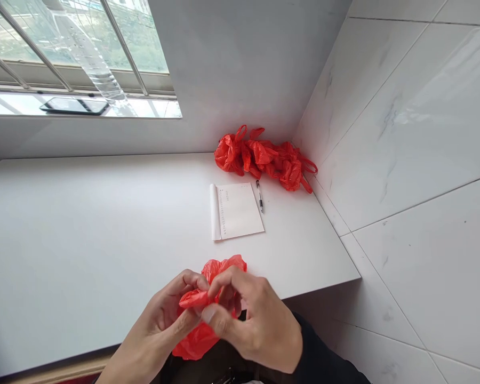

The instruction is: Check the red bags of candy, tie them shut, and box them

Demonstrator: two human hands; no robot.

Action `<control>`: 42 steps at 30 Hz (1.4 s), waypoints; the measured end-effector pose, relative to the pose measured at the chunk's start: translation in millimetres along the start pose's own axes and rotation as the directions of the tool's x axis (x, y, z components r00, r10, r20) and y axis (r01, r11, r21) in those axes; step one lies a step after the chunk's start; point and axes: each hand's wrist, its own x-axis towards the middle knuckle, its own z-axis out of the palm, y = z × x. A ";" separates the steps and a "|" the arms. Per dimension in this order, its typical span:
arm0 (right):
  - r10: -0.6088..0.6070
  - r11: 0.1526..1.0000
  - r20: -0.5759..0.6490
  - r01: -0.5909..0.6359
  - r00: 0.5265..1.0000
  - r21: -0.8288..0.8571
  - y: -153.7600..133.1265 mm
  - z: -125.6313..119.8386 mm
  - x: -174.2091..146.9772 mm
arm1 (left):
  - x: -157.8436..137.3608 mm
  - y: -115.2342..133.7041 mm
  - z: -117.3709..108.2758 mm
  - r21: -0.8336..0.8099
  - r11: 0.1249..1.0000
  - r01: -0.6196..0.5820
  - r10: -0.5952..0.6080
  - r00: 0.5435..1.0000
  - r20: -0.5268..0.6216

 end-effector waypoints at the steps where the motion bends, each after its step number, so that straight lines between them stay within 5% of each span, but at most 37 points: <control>1: -0.035 0.999 -0.057 0.033 0.998 -0.040 3.6 -0.5 2.5 | -0.2 -0.3 0.6 0.042 0.999 -0.009 0.009 1.000 -0.002; 3: -0.143 0.984 -0.099 0.131 0.985 -0.125 10.5 -1.3 8.9 | -1.4 -0.7 1.3 0.117 0.992 -0.038 0.040 0.999 -0.012; 5: -0.195 0.973 -0.008 0.193 0.981 -0.128 15.7 -1.0 15.9 | -2.8 -1.7 0.7 0.224 0.971 -0.083 0.087 0.996 -0.011; 9: -0.031 0.998 0.046 0.033 0.998 -0.051 20.8 0.4 24.5 | -1.4 -11.8 -5.3 0.546 0.820 -0.174 0.240 0.969 -0.052; 12: 0.130 0.991 0.092 -0.133 0.987 0.023 24.5 -1.1 26.4 | 3.6 -23.6 -9.6 0.720 0.639 -0.273 0.438 0.898 -0.049; 17: 0.124 0.941 0.344 -0.220 0.931 0.258 33.8 -3.9 31.4 | 8.6 -32.4 -12.1 0.797 0.449 -0.403 0.653 0.757 0.015; 22: 0.144 0.917 0.227 -0.216 0.963 0.336 33.7 -2.3 34.8 | 6.8 -35.6 -17.9 0.813 0.383 -0.439 0.699 0.713 0.055; 25: 0.135 0.951 0.097 -0.156 0.986 0.267 31.2 -5.7 33.4 | 2.3 -41.4 -21.8 0.803 0.408 -0.434 0.724 0.690 0.005; 29: 0.144 0.985 -0.064 -0.137 0.988 0.102 46.3 -22.2 25.3 | -17.3 -61.7 -31.2 0.789 0.552 -0.268 0.717 0.636 -0.285; 33: 0.248 0.969 -0.176 -0.242 0.953 0.051 78.8 -33.1 16.1 | -38.9 -87.7 -45.7 0.568 0.823 0.032 0.440 0.597 -0.671; 35: 0.279 0.959 -0.179 -0.264 0.943 0.103 90.2 -30.0 14.1 | -41.5 -92.5 -47.9 0.486 0.872 0.053 0.340 0.649 -0.681; 37: 0.281 0.954 -0.187 -0.253 0.941 0.159 95.3 -23.4 12.4 | -38.1 -89.9 -42.3 0.545 0.838 -0.024 0.366 0.766 -0.528; 39: 0.279 0.954 -0.204 -0.246 0.939 0.171 97.5 -17.5 8.1 | -30.1 -85.0 -30.1 0.664 0.738 -0.118 0.417 0.853 -0.313; 42: 0.240 0.971 -0.256 -0.226 0.936 0.083 109.7 -16.7 -4.1 | -12.9 -88.2 -13.4 0.803 0.571 -0.170 0.447 0.885 -0.131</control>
